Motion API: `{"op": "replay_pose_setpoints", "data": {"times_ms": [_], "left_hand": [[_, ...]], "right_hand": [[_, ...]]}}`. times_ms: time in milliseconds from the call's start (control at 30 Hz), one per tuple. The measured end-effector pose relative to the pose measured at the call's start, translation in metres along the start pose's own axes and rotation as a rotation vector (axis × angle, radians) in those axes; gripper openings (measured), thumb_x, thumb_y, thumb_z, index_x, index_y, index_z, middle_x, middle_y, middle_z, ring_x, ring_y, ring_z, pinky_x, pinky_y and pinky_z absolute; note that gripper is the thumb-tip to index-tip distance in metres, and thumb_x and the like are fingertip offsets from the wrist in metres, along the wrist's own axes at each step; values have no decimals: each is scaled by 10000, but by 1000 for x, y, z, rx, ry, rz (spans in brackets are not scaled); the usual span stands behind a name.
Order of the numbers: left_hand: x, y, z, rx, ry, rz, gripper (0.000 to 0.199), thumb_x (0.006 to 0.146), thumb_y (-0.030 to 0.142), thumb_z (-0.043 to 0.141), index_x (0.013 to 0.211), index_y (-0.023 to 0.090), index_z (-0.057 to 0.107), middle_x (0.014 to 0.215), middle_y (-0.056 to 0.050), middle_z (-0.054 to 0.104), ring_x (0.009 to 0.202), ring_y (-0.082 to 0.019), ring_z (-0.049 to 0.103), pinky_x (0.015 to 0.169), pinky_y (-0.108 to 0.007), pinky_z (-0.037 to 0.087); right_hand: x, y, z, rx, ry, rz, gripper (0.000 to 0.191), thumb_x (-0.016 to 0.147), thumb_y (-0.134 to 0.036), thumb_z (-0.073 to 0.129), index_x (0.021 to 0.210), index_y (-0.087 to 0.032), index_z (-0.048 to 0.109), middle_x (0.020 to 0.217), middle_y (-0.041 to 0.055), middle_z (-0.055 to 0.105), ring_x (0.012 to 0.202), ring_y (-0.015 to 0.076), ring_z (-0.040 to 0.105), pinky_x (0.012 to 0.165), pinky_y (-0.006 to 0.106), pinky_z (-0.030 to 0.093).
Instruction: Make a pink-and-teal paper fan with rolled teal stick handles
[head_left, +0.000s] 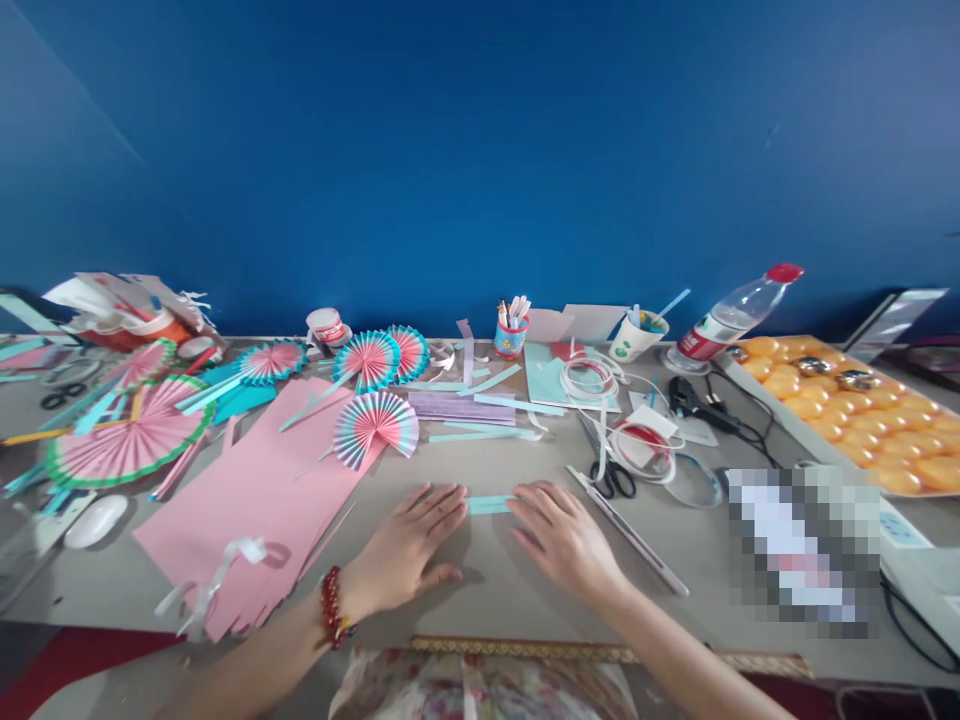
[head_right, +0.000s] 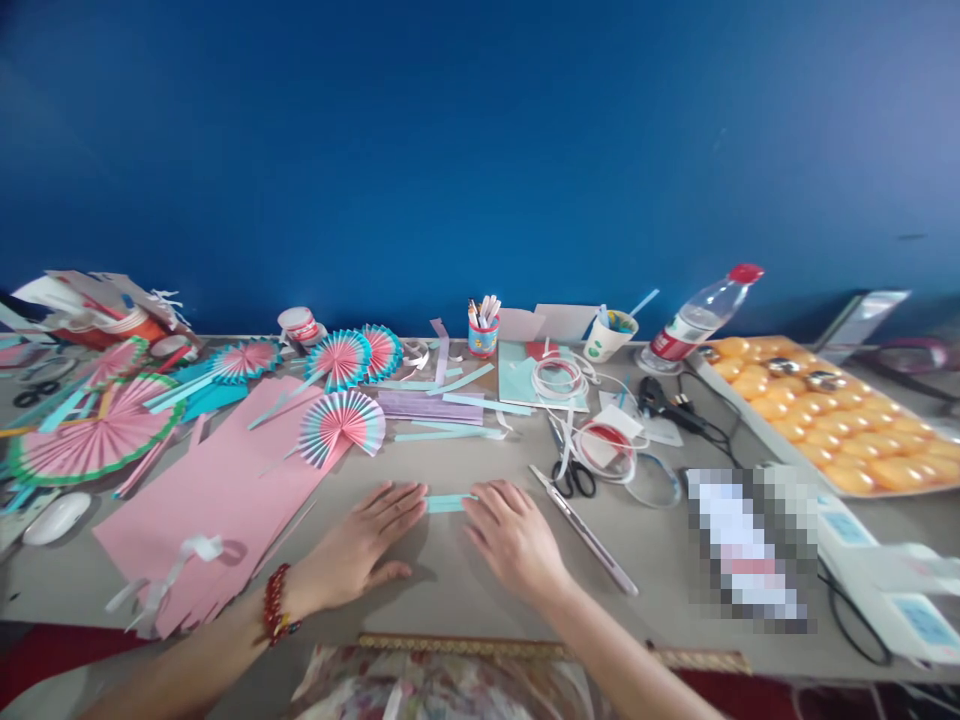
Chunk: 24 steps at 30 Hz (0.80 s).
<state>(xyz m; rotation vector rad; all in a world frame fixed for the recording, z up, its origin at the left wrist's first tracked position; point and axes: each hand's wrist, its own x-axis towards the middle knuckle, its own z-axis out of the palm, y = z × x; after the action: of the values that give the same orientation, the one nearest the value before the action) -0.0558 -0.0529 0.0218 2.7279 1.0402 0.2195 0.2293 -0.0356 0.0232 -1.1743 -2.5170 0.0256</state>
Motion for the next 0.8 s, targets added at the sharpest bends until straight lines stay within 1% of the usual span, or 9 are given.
{"op": "replay_pose_setpoints", "data": {"times_ms": [67, 167, 233, 333, 400, 500, 567, 667, 800], "left_hand": [[4, 0, 0, -18, 18, -31, 571, 997, 443, 451, 1509, 230, 314, 1572, -66, 348, 1436, -242, 325, 1186, -465, 281], [9, 0, 1, -52, 85, -85, 387, 1002, 259, 450, 1386, 244, 489, 1488, -58, 457, 1335, -229, 439, 1095, -430, 411], [12, 1, 1, -48, 133, -118, 338, 996, 181, 430, 1298, 245, 567, 1360, -67, 555, 1230, -228, 509, 990, -410, 481], [13, 2, 1, 18, 188, -177, 271, 998, 158, 415, 1109, 226, 653, 1116, -68, 635, 1030, -225, 572, 853, -397, 506], [12, 2, 1, 56, 206, -218, 265, 999, 145, 400, 983, 205, 657, 995, -61, 634, 923, -214, 576, 808, -386, 496], [12, 2, 3, 66, 228, -281, 242, 995, 143, 403, 889, 197, 614, 914, -50, 608, 867, -207, 573, 788, -371, 478], [13, 1, 3, 66, 242, -325, 199, 990, 167, 429, 876, 200, 588, 893, -45, 595, 855, -210, 571, 778, -372, 465], [15, -1, 2, 68, 230, -383, 143, 977, 181, 464, 877, 199, 564, 868, -38, 580, 834, -211, 560, 773, -381, 440], [16, -3, -2, 89, 229, -438, 124, 956, 175, 476, 869, 196, 562, 894, -44, 566, 846, -218, 544, 778, -385, 412]], "right_hand": [[12, -1, 6, 23, -67, -73, 174, 946, -211, 541, 1079, -223, 652, 1101, 63, 671, 1022, 222, 569, 880, 347, 459], [23, 3, 13, -14, -100, -155, 139, 956, -173, 525, 974, -216, 655, 1019, 61, 676, 932, 203, 574, 812, 326, 448], [26, 7, 14, -52, -106, -205, 139, 956, -165, 520, 946, -205, 652, 997, 65, 677, 897, 205, 568, 793, 328, 431], [27, 10, 14, -76, -119, -229, 145, 953, -151, 510, 971, -187, 650, 997, 73, 675, 882, 203, 561, 789, 325, 411], [26, 9, 14, -63, -108, -189, 164, 966, -150, 488, 982, -186, 647, 1003, 73, 670, 903, 197, 561, 805, 319, 403], [25, 6, 16, -28, -90, -79, 186, 993, -174, 459, 937, -201, 635, 999, 57, 656, 913, 190, 559, 817, 311, 403], [25, 3, 17, -17, -88, -1, 173, 993, -196, 474, 905, -201, 622, 997, 53, 641, 914, 193, 553, 818, 312, 409], [25, 1, 16, -27, -96, 99, 120, 971, -228, 534, 881, -194, 605, 991, 58, 618, 937, 211, 539, 838, 330, 412], [28, -1, 12, -32, -109, 167, 125, 954, -271, 571, 853, -199, 586, 975, 53, 600, 939, 221, 521, 848, 348, 407]]}}
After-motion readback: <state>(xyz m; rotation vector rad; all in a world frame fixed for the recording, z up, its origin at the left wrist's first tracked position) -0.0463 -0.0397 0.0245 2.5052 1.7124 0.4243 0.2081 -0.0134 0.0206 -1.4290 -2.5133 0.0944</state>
